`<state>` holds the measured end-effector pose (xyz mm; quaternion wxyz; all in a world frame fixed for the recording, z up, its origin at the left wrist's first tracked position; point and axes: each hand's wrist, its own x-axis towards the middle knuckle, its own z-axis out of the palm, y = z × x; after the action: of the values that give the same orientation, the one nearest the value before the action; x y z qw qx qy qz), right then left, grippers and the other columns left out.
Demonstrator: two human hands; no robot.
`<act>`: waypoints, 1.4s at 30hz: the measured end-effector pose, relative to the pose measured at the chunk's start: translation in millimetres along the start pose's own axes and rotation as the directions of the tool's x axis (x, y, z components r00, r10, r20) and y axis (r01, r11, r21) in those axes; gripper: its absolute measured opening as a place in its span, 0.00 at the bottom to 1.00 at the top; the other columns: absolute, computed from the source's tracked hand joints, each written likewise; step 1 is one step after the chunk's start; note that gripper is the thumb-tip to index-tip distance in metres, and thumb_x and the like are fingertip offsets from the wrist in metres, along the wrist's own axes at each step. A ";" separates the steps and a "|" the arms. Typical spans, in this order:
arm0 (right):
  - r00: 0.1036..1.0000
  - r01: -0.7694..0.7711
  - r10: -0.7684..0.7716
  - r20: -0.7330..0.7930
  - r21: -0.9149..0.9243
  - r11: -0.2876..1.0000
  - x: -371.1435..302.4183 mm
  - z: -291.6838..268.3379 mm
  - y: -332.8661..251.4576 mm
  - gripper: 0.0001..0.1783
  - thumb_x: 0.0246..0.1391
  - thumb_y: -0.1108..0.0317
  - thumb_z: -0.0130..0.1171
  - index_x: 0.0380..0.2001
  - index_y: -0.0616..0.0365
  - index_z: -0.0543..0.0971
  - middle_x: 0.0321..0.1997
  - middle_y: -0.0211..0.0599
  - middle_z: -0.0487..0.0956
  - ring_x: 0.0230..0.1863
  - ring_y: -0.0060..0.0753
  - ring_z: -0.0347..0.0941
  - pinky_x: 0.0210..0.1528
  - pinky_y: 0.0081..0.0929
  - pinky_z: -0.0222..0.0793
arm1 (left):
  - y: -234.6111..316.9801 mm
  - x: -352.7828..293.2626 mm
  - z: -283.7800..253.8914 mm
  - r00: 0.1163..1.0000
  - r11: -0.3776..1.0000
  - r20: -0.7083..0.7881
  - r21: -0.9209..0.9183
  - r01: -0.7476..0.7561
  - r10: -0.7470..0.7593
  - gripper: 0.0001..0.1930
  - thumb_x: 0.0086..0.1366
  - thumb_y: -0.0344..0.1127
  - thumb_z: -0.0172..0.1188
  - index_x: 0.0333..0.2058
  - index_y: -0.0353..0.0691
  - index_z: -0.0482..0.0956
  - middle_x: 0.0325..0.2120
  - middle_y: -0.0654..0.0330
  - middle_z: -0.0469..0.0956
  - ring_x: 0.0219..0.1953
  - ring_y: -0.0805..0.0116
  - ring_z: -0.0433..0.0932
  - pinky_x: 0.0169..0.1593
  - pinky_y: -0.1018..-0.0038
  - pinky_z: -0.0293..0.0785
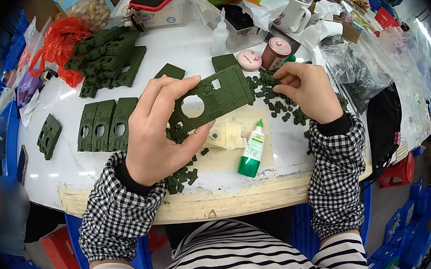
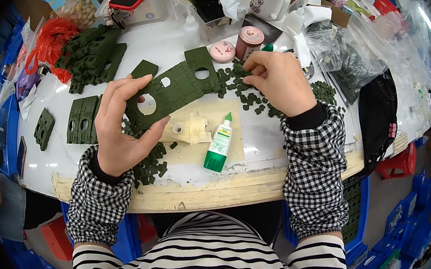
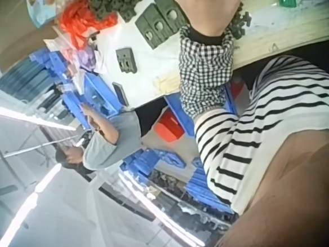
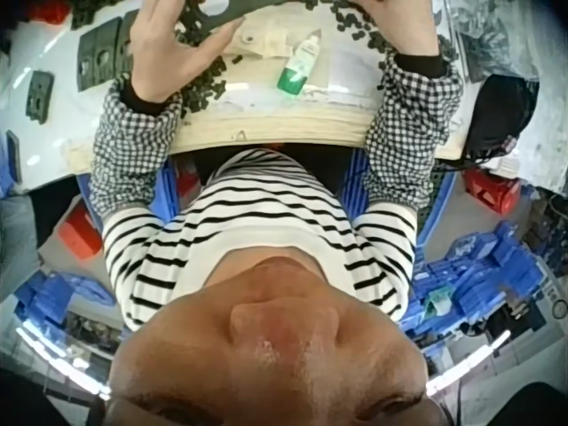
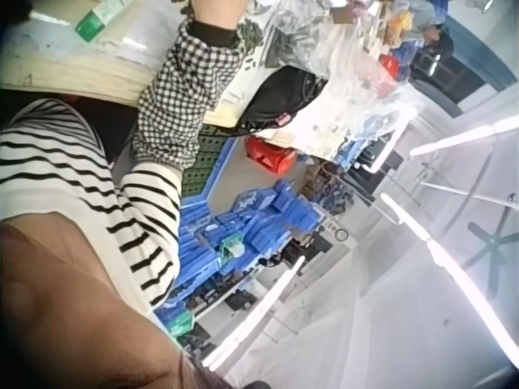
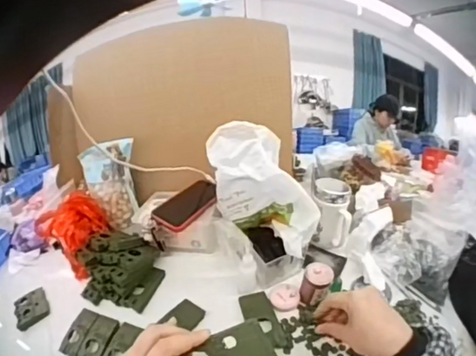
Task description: Assembling plastic toy tank parts by gluing them together at a workshop table.
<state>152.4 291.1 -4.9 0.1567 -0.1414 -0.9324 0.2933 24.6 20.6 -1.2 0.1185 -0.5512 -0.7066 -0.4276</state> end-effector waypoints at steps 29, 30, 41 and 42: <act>0.994 -0.108 0.068 0.085 0.817 0.566 -10.8 0.0 -38.7 0.14 0.58 0.75 0.63 0.48 0.69 0.80 0.41 0.43 0.84 0.41 0.28 0.82 0.46 0.22 0.78 | 2.5 -2.2 2.4 0.999 0.997 0.044 0.074 -0.009 0.006 0.31 0.46 0.27 0.73 0.52 0.34 0.75 0.40 0.49 0.76 0.44 0.54 0.78 0.62 0.57 0.69; 0.991 -0.136 0.074 0.113 0.825 0.549 -10.9 -0.7 -39.0 0.15 0.59 0.76 0.63 0.48 0.69 0.79 0.42 0.44 0.84 0.41 0.29 0.82 0.46 0.22 0.78 | 3.5 -2.2 1.8 0.999 0.997 0.041 0.072 0.005 -0.008 0.31 0.46 0.27 0.73 0.52 0.34 0.75 0.40 0.49 0.76 0.44 0.54 0.78 0.62 0.57 0.68; 0.985 -0.166 0.043 0.165 0.864 0.476 -15.1 1.7 -46.0 0.09 0.59 0.74 0.63 0.41 0.67 0.79 0.42 0.40 0.83 0.41 0.25 0.79 0.48 0.22 0.75 | 4.3 -1.6 2.2 1.000 0.991 0.019 0.129 -0.025 0.023 0.30 0.46 0.28 0.73 0.51 0.35 0.76 0.39 0.50 0.77 0.42 0.53 0.78 0.63 0.53 0.67; 0.987 -0.155 0.038 0.156 0.863 0.481 -16.0 3.1 -47.0 0.09 0.59 0.74 0.63 0.41 0.67 0.80 0.42 0.39 0.82 0.42 0.24 0.77 0.49 0.22 0.74 | 4.6 -2.0 2.2 1.000 0.991 0.021 0.131 -0.024 0.021 0.30 0.46 0.28 0.73 0.51 0.35 0.76 0.39 0.51 0.77 0.42 0.53 0.78 0.63 0.53 0.67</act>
<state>157.7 246.8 17.1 0.1356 -0.0777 -0.6533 0.7408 30.1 20.9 -1.6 0.1522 -0.5543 -0.7280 -0.3736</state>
